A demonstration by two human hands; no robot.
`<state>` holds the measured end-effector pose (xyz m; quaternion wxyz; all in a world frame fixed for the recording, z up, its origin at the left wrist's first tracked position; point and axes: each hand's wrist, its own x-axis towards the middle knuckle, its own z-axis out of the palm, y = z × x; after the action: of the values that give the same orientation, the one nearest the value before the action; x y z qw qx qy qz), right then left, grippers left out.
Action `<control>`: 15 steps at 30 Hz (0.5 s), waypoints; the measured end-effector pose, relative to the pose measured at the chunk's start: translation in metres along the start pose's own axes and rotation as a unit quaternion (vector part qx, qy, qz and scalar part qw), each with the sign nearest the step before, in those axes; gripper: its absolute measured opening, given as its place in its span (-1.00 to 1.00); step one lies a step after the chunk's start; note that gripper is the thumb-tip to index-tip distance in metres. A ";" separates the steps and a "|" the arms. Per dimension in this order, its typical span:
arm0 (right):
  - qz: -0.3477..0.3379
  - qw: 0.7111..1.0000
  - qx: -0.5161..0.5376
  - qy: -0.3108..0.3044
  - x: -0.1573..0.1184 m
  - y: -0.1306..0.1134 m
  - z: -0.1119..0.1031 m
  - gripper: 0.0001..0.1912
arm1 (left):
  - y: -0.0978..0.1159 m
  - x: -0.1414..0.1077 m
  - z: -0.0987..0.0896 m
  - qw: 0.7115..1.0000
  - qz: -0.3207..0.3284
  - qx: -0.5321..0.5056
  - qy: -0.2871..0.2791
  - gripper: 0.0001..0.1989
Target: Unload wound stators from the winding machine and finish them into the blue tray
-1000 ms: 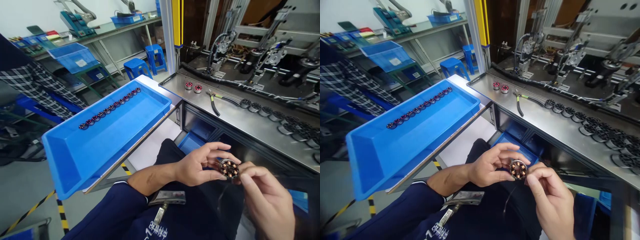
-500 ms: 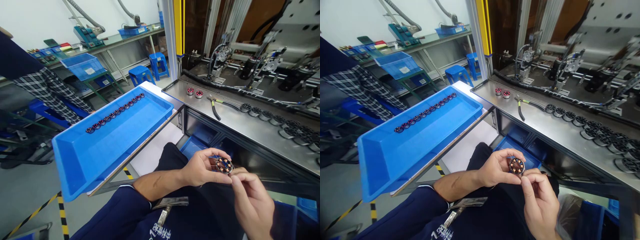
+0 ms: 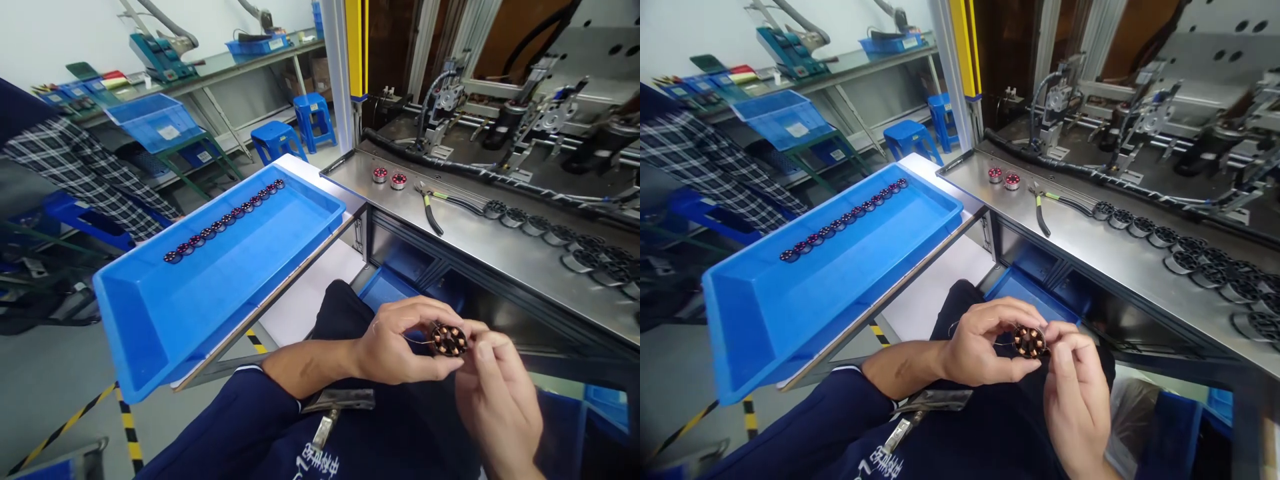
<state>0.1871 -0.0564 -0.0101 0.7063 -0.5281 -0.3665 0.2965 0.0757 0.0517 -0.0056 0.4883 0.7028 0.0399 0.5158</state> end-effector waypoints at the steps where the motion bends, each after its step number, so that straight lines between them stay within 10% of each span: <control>1: 0.015 1.000 0.013 0.014 -0.001 0.004 0.000 -0.82 | 0.000 -0.001 0.000 1.000 -0.011 -0.016 0.002 -0.63; 11: -0.162 0.979 -0.122 0.009 0.005 -0.010 -0.004 -0.80 | 0.001 0.001 -0.002 0.999 0.028 0.040 -0.018 -0.61; 15: -0.119 0.976 -0.171 0.060 0.008 -0.012 -0.003 -0.85 | 0.003 0.001 -0.002 1.000 0.004 0.014 -0.023 -0.62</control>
<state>0.1948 -0.0546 0.0024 0.6562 -0.6110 -0.4286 0.1110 0.0736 0.0519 -0.0033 0.4774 0.7213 0.0329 0.5007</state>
